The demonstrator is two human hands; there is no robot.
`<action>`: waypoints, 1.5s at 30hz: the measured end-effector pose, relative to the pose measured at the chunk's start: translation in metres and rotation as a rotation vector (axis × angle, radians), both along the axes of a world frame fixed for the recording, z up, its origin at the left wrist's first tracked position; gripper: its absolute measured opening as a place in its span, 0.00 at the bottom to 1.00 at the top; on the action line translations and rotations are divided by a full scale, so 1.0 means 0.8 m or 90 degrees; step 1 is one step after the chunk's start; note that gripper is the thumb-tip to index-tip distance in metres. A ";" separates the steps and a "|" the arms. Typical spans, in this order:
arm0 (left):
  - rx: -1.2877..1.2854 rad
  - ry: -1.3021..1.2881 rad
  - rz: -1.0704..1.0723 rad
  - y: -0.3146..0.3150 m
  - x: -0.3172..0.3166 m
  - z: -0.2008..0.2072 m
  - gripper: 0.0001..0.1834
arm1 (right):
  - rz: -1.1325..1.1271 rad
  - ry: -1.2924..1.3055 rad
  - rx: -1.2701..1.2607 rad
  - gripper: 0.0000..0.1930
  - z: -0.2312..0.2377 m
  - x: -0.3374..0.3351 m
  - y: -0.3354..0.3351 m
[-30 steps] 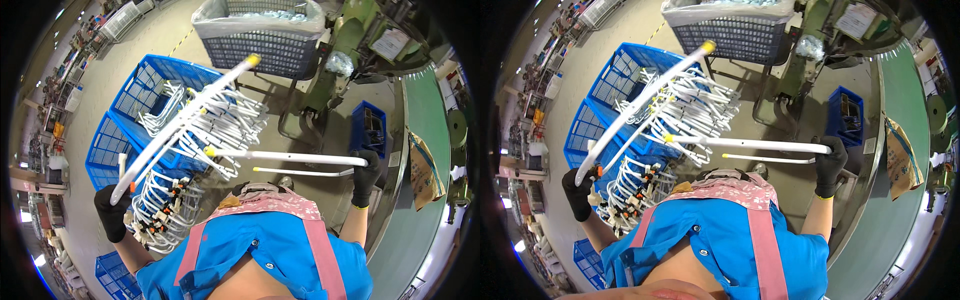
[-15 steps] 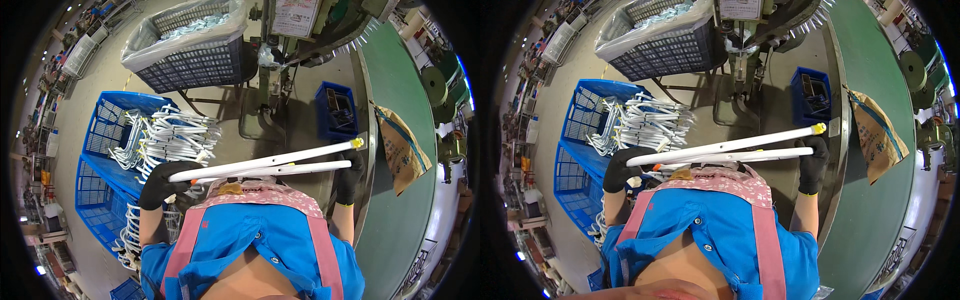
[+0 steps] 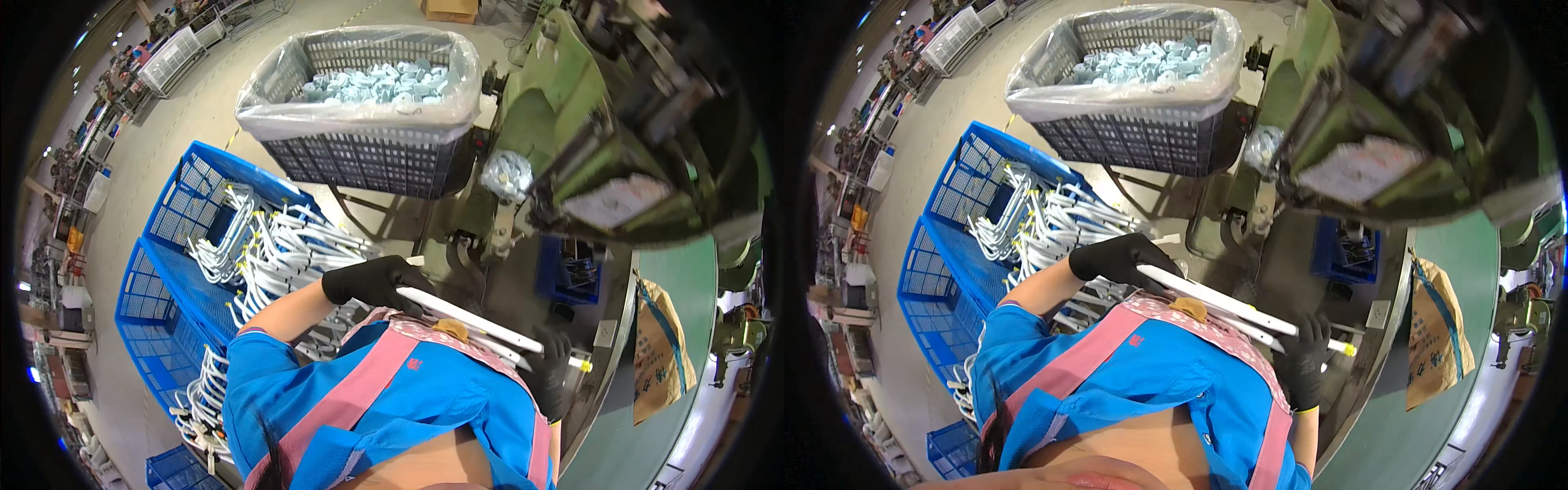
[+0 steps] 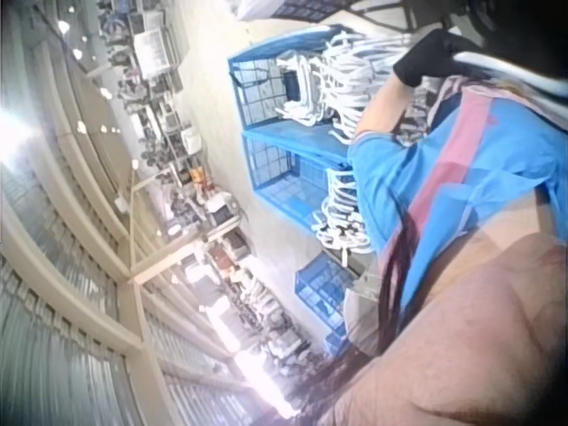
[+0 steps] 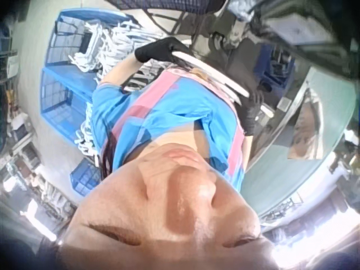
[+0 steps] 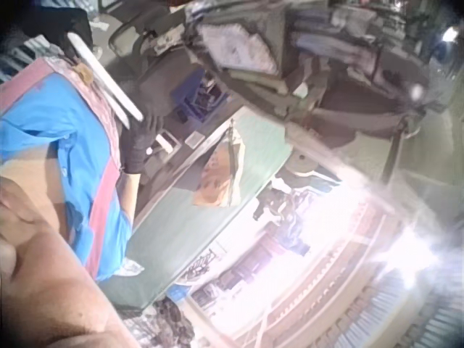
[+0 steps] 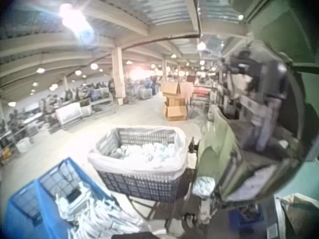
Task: The person picks white cable assemblies from blue baskets, attaches small blue plastic pieces to the cable ends using a press machine, and places the finished assemblies into a grey bin. The person repeats this process for multiple cable units.
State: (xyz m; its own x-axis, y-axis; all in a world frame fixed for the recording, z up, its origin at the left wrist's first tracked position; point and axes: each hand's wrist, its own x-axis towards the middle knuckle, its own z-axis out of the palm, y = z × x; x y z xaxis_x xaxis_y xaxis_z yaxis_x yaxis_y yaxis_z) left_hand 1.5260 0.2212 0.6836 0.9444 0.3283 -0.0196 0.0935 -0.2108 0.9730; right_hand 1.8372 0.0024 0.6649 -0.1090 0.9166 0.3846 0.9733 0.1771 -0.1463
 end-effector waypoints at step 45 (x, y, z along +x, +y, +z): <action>0.693 0.312 0.307 0.596 -0.003 -0.093 0.09 | -0.270 0.112 -0.245 0.13 -0.028 -0.097 0.158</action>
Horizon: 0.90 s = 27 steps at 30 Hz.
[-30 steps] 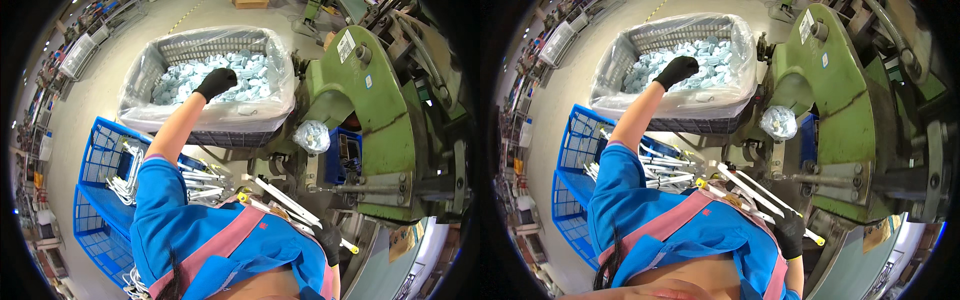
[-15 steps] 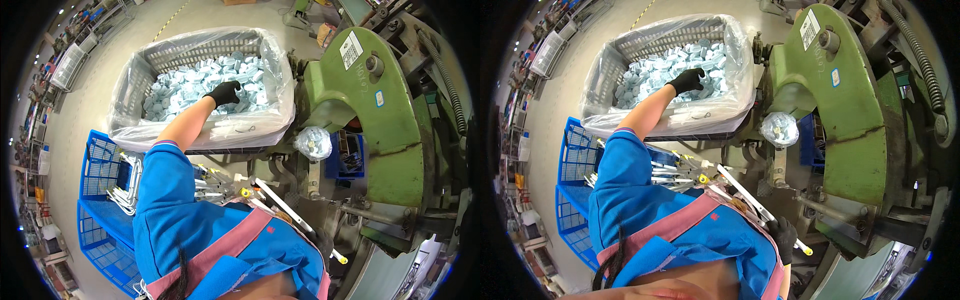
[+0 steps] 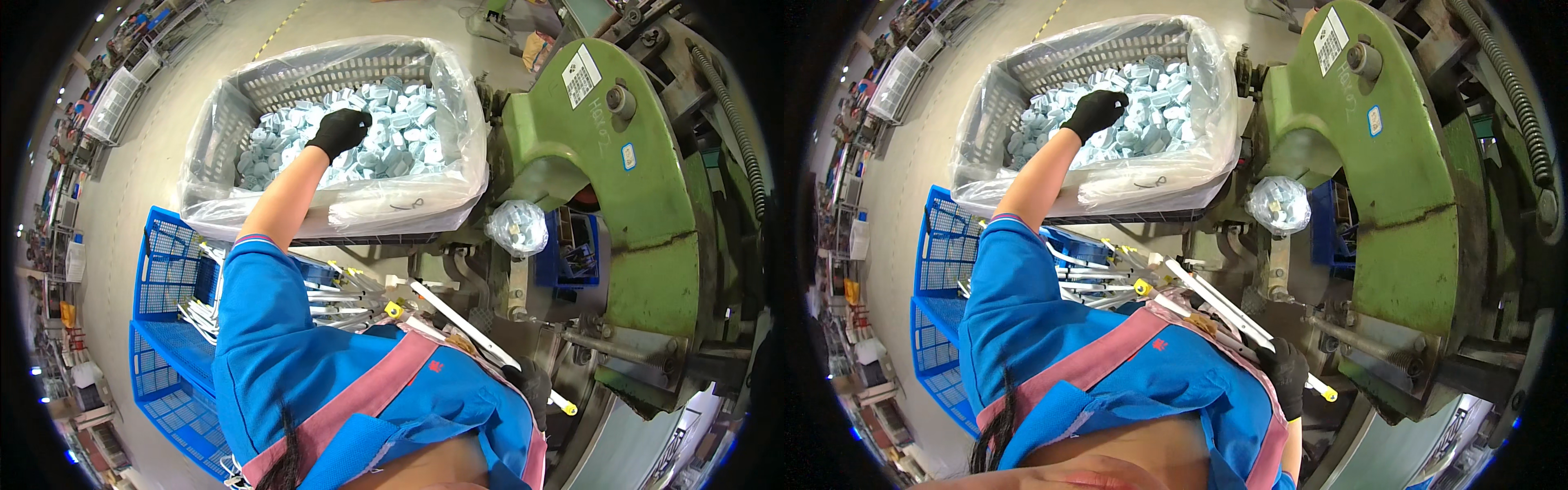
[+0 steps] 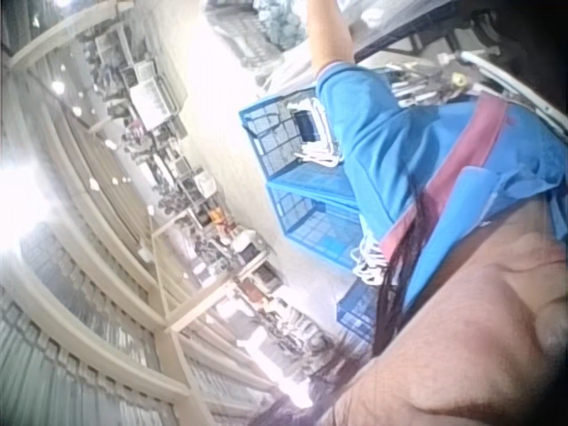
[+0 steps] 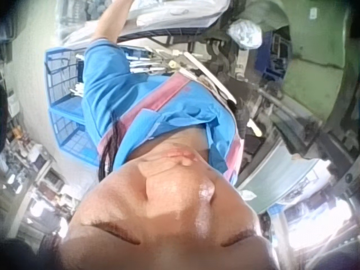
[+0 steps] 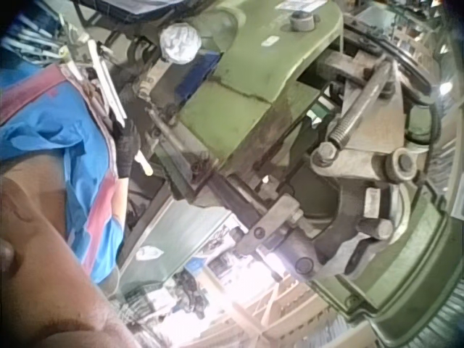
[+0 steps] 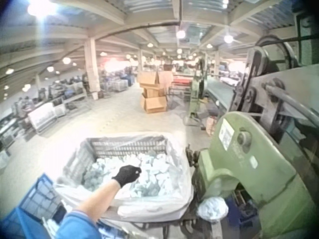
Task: The person picks white cable assemblies from blue baskets, attaches small blue plastic pieces to the cable ends using a press machine, and places the finished assemblies into a grey bin. The person repeats this process for multiple cable units.
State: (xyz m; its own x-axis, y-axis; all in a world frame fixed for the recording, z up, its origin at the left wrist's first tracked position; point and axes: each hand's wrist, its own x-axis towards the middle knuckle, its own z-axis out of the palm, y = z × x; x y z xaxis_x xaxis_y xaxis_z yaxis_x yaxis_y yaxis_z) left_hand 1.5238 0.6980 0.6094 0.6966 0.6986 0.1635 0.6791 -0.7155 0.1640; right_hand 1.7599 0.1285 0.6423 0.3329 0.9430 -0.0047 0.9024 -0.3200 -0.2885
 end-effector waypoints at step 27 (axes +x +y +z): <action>-0.354 -0.367 -0.320 -0.449 0.163 0.103 0.25 | 0.400 -0.193 0.037 0.07 0.012 0.155 -0.051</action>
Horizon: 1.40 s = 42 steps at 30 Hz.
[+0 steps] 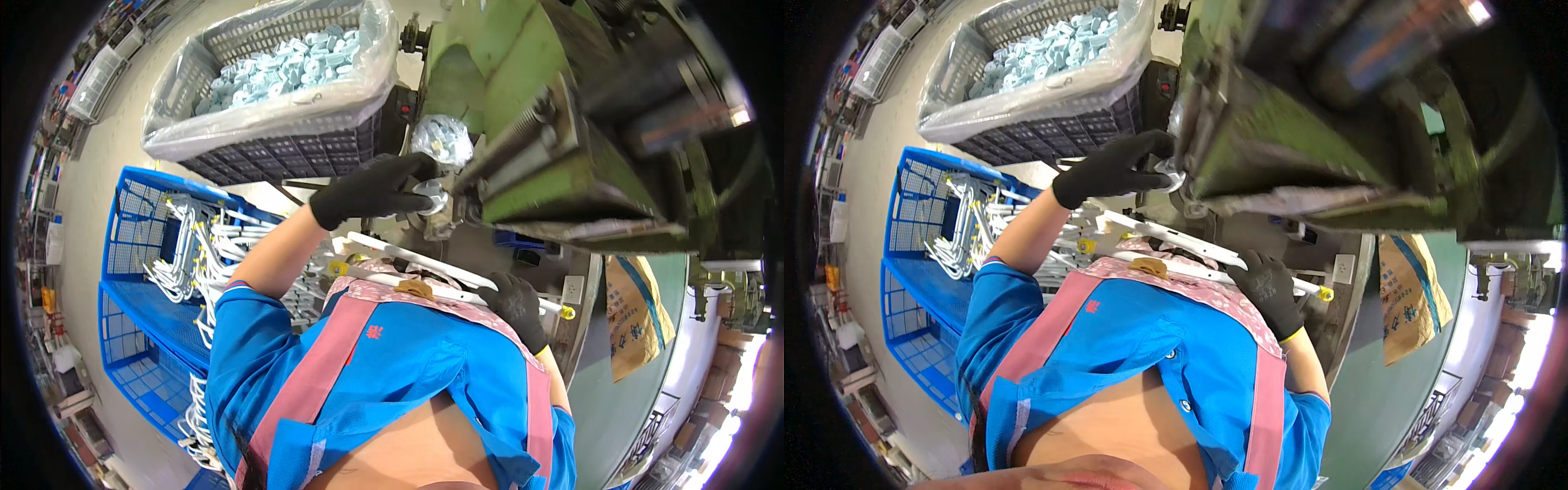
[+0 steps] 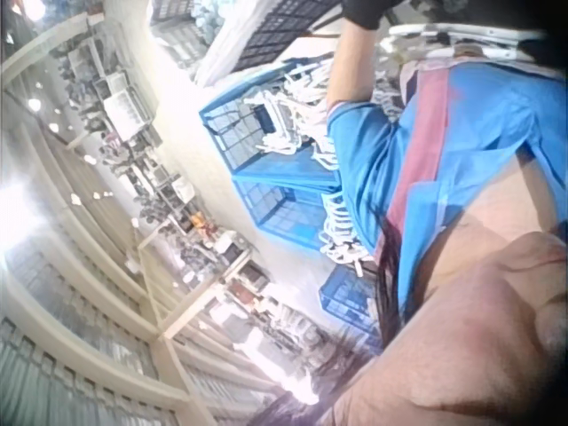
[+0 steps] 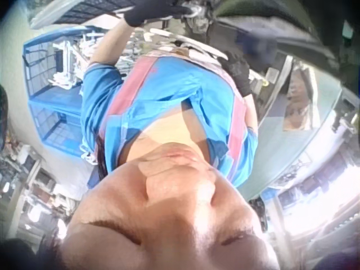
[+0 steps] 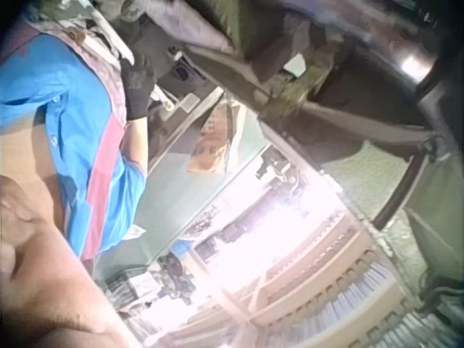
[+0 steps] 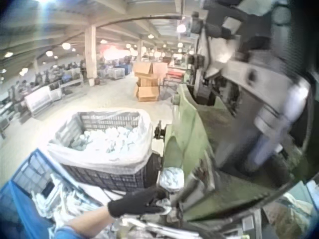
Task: The person picks white cable assemblies from blue baskets, attaches small blue plastic pieces to the cable ends using a press machine, and places the finished assemblies into a grey bin. The person repeats this process for multiple cable units.
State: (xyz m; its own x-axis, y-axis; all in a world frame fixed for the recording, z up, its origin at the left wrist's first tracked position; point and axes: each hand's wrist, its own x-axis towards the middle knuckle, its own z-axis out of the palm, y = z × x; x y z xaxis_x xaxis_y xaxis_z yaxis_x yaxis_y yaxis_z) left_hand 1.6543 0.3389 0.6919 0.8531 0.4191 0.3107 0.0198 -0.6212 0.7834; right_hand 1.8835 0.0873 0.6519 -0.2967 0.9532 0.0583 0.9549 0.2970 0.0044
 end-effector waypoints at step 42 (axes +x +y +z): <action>-0.107 0.121 0.372 -0.056 -0.113 -0.066 0.17 | 0.154 0.164 0.207 0.19 -0.088 0.102 0.120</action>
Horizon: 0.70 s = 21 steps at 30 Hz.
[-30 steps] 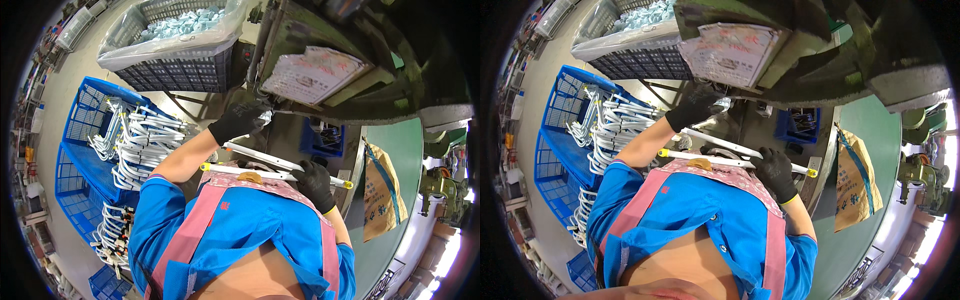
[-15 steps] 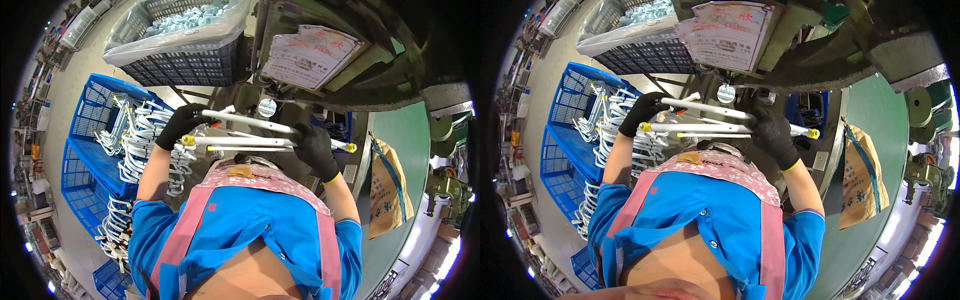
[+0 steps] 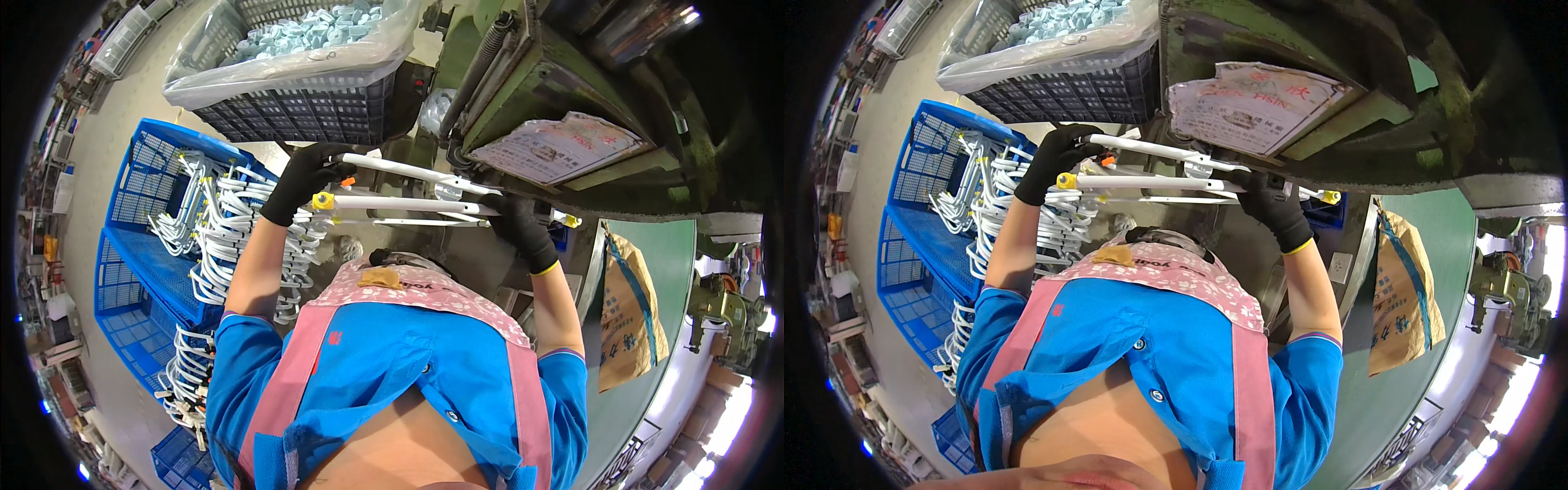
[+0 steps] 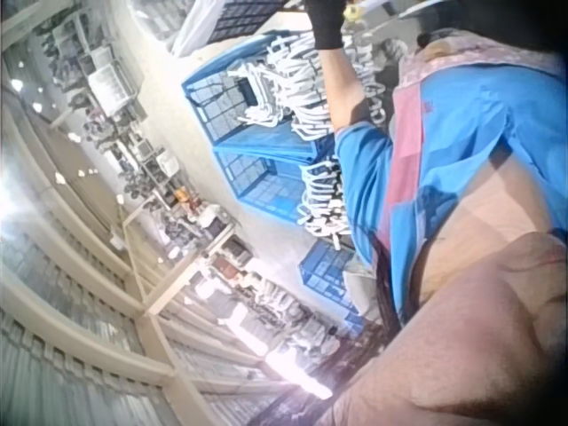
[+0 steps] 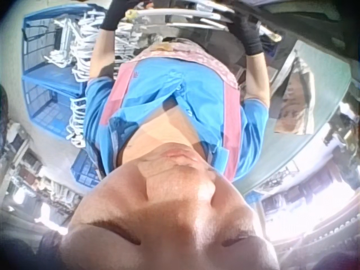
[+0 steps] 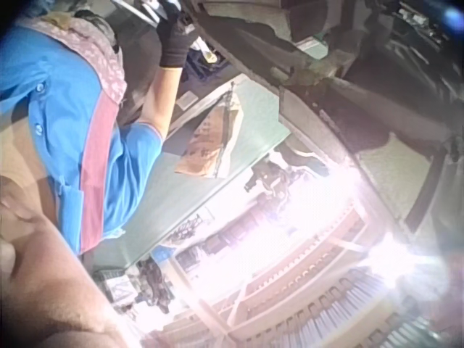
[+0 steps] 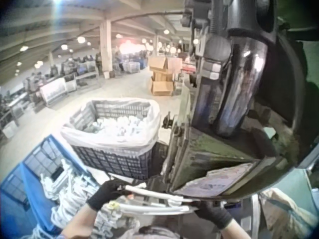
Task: The person picks white cable assemblies from blue baskets, attaches small blue plastic pieces to the cable ends using a press machine, and places the finished assemblies into a grey bin. The person repeats this process for multiple cable units.
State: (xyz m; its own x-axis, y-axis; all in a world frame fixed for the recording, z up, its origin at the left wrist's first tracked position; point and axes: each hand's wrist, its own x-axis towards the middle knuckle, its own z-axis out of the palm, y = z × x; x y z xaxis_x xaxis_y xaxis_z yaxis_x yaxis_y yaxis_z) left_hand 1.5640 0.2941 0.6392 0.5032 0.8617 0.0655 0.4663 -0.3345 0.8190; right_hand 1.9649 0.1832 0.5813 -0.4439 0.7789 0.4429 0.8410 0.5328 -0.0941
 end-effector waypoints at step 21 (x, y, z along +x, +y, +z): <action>-0.186 -0.157 -0.020 0.013 -0.009 -0.069 0.12 | -0.117 0.032 -0.159 0.12 0.078 -0.089 -0.081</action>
State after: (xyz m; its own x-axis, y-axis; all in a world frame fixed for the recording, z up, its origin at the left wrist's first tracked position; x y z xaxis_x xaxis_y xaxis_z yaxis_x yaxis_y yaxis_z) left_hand 1.5568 0.3041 0.5839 0.5292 0.8465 -0.0579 0.2363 -0.0815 0.9683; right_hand 1.8936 0.1187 0.6439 -0.2678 0.9318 0.2451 0.9119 0.3272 -0.2476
